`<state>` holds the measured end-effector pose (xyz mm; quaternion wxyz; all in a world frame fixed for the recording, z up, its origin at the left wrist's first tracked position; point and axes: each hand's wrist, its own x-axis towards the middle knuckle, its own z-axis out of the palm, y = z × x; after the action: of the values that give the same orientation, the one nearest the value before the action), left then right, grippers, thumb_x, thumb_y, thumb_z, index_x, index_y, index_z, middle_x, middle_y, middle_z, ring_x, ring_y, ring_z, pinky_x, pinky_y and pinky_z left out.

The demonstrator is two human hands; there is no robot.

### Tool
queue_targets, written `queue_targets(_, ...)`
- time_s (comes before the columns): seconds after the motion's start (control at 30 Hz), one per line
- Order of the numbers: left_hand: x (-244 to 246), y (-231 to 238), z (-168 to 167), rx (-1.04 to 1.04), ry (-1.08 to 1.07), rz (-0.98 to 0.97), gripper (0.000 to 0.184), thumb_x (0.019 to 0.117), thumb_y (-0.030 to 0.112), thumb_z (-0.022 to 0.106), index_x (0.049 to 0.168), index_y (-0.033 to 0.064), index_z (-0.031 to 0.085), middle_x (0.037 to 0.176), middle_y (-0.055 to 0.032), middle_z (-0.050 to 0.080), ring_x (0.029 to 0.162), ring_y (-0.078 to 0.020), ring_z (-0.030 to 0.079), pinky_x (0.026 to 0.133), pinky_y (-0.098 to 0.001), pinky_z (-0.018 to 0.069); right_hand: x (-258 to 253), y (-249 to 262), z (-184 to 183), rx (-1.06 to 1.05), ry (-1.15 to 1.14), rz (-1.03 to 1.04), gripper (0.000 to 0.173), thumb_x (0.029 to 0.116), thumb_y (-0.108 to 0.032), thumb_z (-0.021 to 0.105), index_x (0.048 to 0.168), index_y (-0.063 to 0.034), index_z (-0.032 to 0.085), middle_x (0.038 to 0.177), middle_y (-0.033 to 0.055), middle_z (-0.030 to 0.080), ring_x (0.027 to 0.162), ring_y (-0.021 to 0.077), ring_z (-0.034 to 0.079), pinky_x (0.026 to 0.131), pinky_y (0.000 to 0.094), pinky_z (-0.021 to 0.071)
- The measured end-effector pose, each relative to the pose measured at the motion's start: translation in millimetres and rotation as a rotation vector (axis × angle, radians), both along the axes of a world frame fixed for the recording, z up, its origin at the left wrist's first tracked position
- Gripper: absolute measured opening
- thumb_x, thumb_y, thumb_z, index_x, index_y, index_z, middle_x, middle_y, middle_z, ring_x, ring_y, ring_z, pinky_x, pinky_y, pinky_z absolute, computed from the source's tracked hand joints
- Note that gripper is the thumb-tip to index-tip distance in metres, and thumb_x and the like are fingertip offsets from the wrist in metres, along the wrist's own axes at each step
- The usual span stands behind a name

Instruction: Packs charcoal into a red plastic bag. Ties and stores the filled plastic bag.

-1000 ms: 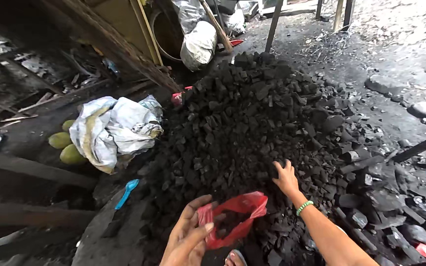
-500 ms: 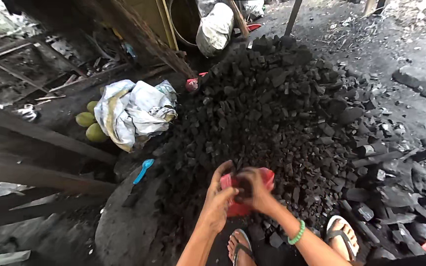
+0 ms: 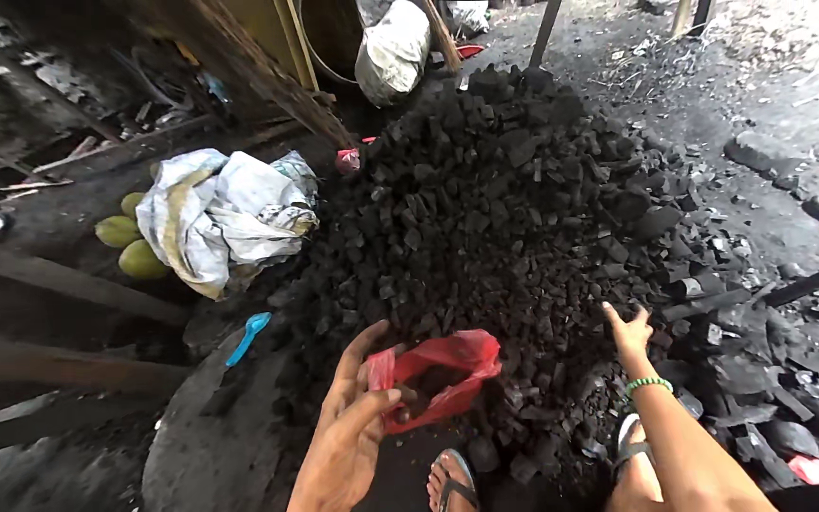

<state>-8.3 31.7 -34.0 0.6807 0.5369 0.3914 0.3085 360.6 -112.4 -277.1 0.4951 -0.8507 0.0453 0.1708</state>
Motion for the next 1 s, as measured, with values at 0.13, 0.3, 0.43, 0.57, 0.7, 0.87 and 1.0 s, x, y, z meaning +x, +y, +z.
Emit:
queue_targets(0.13, -2.9, 0.6, -0.3, 0.005, -0.024, 0.015, 0.074, 0.0777, 0.012, 0.06, 0.149, 0.0182, 0.042, 0.11, -0.0062, 0.07, 0.073, -0.0125, 0.07, 0.059, -0.0257, 0.0597, -25.4, 29.6, 3.3, -0.165, -0.052, 0.077, 0.086, 0.0925, -0.04, 0.076, 0.161, -0.0147, 0.031, 0.161, 0.0377, 0.019, 0.14, 0.062, 0.031, 0.106, 0.0711, 0.0381)
queue_targets(0.3, -5.7, 0.1, 0.2, 0.003, -0.061, 0.029, 0.072, 0.0782, 0.013, 0.061, 0.148, 0.0195, 0.044, 0.109, -0.0061, 0.071, 0.074, -0.0132, 0.071, 0.061, -0.0272, 0.0607, -60.8, 12.9, -8.4, -0.253, -0.146, 0.24, 0.07, 0.0888, -0.04, 0.08, 0.147, -0.0109, 0.055, 0.161, 0.0347, 0.024, 0.141, 0.0624, 0.029, 0.105, 0.0729, 0.0365)
queue_targets(0.43, -9.2, -1.3, -2.6, -0.009, -0.061, 0.034, 0.071, 0.0793, 0.013, 0.06, 0.148, 0.0186, 0.043, 0.108, -0.0066, 0.071, 0.073, -0.014, 0.071, 0.059, -0.0271, 0.0601, -54.0, 4.8, -16.2, -0.229, -0.019, 0.24, 0.093, 0.0833, -0.046, 0.084, 0.159, -0.0166, 0.038, 0.162, 0.038, 0.017, 0.14, 0.0644, 0.028, 0.105, 0.0747, 0.0347)
queue_targets(0.57, -7.4, -1.0, -2.2, -0.01, -0.045, 0.027, 0.07, 0.0816, 0.012, 0.056, 0.149, 0.0188, 0.041, 0.109, -0.0055, 0.07, 0.072, -0.0124, 0.071, 0.059, -0.0258, 0.0599, -70.8, 24.6, -3.1, -0.26, 0.072, 0.198, 0.093, 0.0825, -0.04, 0.086, 0.158, -0.0148, 0.038, 0.162, 0.0367, 0.016, 0.138, 0.0628, 0.034, 0.102, 0.0714, 0.0412)
queue_targets(0.7, -2.8, -1.0, -1.0, -0.034, -0.037, 0.031, 0.07, 0.0821, 0.012, 0.057, 0.15, 0.0185, 0.041, 0.11, -0.0081, 0.069, 0.072, -0.0127, 0.07, 0.059, -0.0254, 0.0592, -99.4, 24.5, -3.8, -0.295, 0.011, 0.319, 0.078, 0.0866, -0.032, 0.084, 0.153, -0.0124, 0.046, 0.157, 0.0375, 0.029, 0.131, 0.0603, 0.044, 0.101, 0.0671, 0.0444)
queue_targets(0.87, 6.1, -3.3, -2.1, -0.015, -0.01, -0.011, 0.07, 0.0808, 0.013, 0.06, 0.148, 0.0193, 0.043, 0.107, -0.007, 0.07, 0.073, -0.0114, 0.07, 0.062, -0.0243, 0.059, -88.8, 18.1, -9.1, 0.178, 0.112, 0.226, 0.063, 0.0834, -0.007, 0.082, 0.139, -0.0011, 0.055, 0.144, 0.0323, 0.047, 0.128, 0.0465, 0.052, 0.102, 0.0629, 0.0449)
queue_targets(1.0, 22.0, -9.6, -4.0, 0.02, 0.015, -0.092, 0.073, 0.0813, 0.009, 0.058, 0.152, 0.0203, 0.041, 0.117, -0.0066, 0.066, 0.079, -0.0117, 0.068, 0.066, -0.0251, 0.0576, -101.6, 37.4, 40.5, 0.671, 0.312, 0.143, 0.061, 0.0875, 0.006, 0.069, 0.142, -0.0073, 0.046, 0.12, 0.0184, 0.059, 0.09, 0.0238, 0.063, 0.072, 0.0422, 0.056)
